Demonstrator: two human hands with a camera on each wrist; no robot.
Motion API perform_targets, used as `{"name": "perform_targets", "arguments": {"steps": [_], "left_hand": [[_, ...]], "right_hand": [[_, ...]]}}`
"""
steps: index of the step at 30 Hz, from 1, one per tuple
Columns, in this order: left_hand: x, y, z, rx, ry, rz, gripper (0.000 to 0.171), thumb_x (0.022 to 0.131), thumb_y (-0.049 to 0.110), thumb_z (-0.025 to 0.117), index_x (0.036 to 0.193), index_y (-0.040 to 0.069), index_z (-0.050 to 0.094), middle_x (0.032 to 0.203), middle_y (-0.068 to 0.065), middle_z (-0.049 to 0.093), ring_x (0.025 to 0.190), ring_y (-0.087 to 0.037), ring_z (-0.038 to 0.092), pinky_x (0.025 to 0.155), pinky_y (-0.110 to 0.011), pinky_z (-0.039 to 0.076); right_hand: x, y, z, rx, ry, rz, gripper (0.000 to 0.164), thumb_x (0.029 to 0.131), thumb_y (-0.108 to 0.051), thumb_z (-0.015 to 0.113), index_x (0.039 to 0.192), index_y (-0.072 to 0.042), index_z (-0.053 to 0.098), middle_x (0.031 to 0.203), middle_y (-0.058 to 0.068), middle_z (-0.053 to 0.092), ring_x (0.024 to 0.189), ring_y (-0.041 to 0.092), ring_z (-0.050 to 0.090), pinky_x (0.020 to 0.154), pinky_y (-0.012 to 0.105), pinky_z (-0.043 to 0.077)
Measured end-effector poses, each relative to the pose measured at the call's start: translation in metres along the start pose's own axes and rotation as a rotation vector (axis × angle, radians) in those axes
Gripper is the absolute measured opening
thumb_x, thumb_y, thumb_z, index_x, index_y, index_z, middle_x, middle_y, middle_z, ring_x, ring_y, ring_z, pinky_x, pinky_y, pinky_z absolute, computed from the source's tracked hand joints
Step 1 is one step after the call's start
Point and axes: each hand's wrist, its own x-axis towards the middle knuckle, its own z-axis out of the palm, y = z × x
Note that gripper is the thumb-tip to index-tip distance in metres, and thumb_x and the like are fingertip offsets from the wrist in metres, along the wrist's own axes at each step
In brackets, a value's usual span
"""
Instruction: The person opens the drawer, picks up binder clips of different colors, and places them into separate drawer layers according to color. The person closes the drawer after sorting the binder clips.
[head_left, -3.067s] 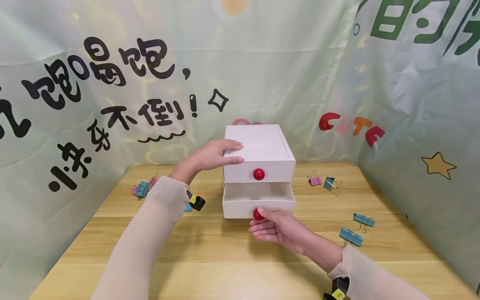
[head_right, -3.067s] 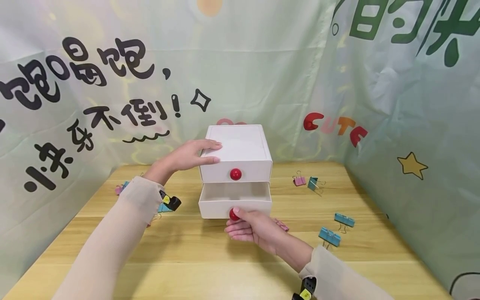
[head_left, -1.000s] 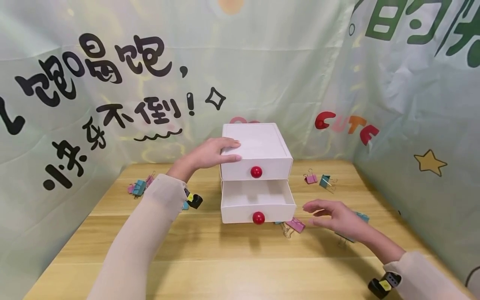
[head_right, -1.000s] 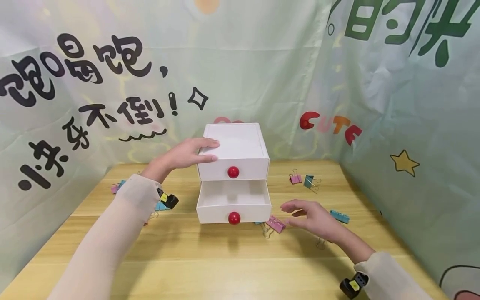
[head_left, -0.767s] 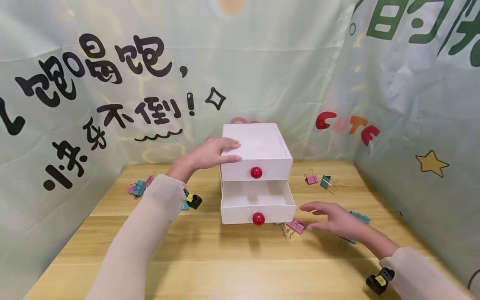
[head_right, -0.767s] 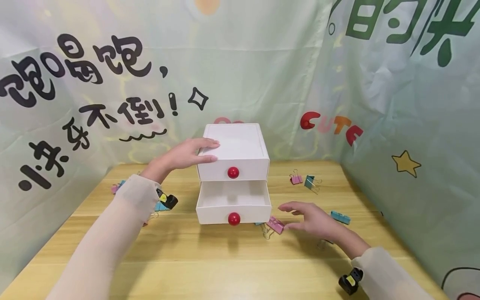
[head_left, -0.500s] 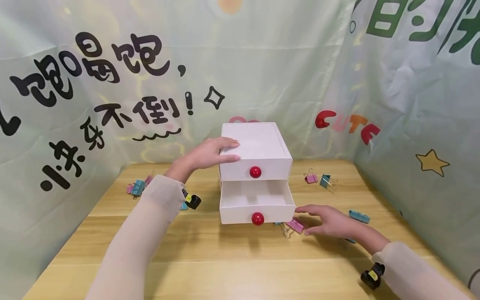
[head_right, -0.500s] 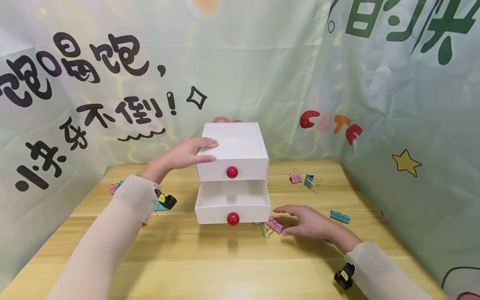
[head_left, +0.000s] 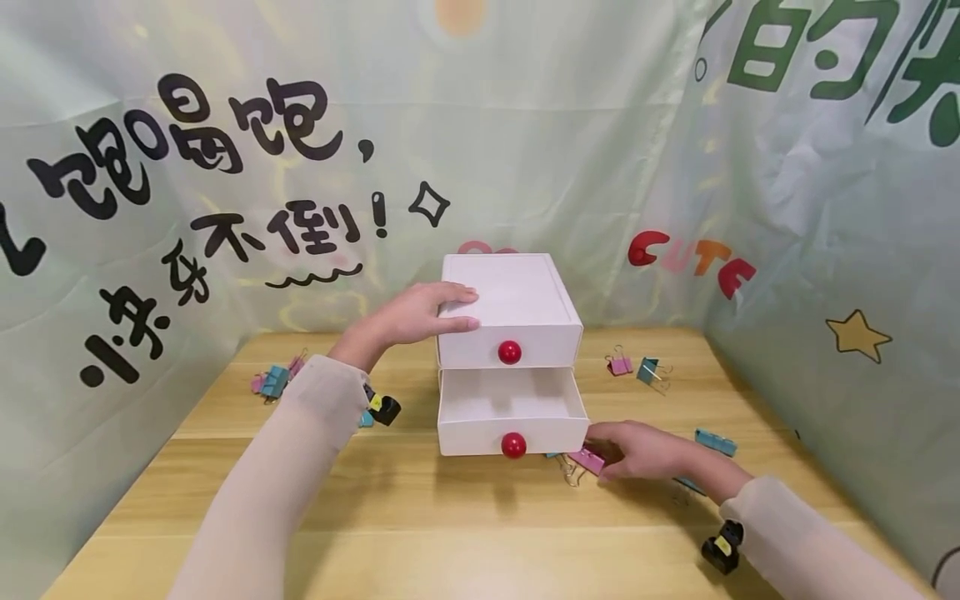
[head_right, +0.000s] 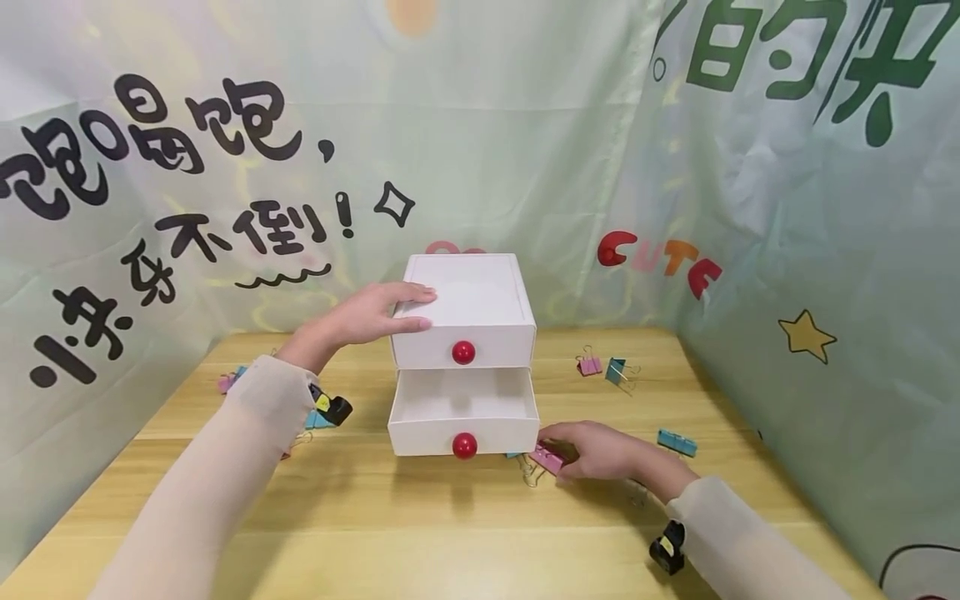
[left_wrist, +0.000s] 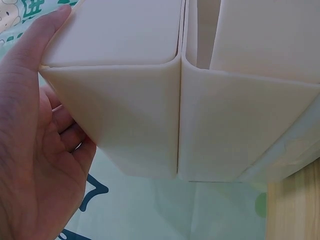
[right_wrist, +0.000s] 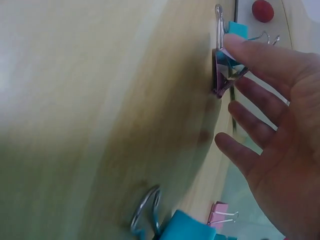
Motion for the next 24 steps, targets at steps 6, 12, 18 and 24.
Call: {"name": "perform_targets", "arguments": {"steps": [6, 12, 18, 24], "left_hand": [[0.0, -0.001, 0.003, 0.002, 0.01, 0.001, 0.062, 0.09, 0.053, 0.064, 0.139, 0.016, 0.057, 0.147, 0.0, 0.048, 0.136, -0.02, 0.04, 0.112, -0.04, 0.03], [0.001, -0.002, 0.004, -0.002, 0.007, 0.002, 0.062, 0.09, 0.053, 0.063, 0.14, 0.017, 0.056, 0.147, 0.001, 0.048, 0.136, -0.02, 0.041, 0.112, -0.04, 0.031], [0.001, -0.003, 0.004, -0.014, 0.009, 0.004, 0.064, 0.089, 0.055, 0.063, 0.14, 0.017, 0.056, 0.147, 0.001, 0.048, 0.136, -0.02, 0.04, 0.112, -0.041, 0.031], [0.0, -0.004, 0.004, -0.015, 0.002, -0.002, 0.065, 0.09, 0.056, 0.063, 0.141, 0.018, 0.055, 0.148, 0.001, 0.046, 0.137, -0.02, 0.039, 0.113, -0.041, 0.03]], "right_hand": [[0.003, -0.006, 0.003, -0.064, 0.02, 0.019, 0.046, 0.087, -0.02, 0.075, 0.131, -0.013, 0.06, 0.114, -0.008, 0.063, 0.095, 0.013, 0.055, 0.084, 0.038, 0.05], [-0.002, -0.004, 0.002, -0.111, 0.016, -0.013, 0.032, 0.087, -0.015, 0.074, 0.118, -0.017, 0.066, 0.098, -0.014, 0.06, 0.085, 0.011, 0.055, 0.074, 0.03, 0.048], [-0.012, -0.001, -0.003, -0.087, -0.039, 0.007, 0.044, 0.085, -0.01, 0.075, 0.127, -0.018, 0.064, 0.104, -0.014, 0.058, 0.087, 0.011, 0.052, 0.072, 0.029, 0.045], [-0.017, -0.001, -0.005, -0.117, -0.055, 0.002, 0.051, 0.084, -0.009, 0.076, 0.132, -0.019, 0.062, 0.106, -0.012, 0.058, 0.087, 0.011, 0.051, 0.072, 0.028, 0.046]]}}
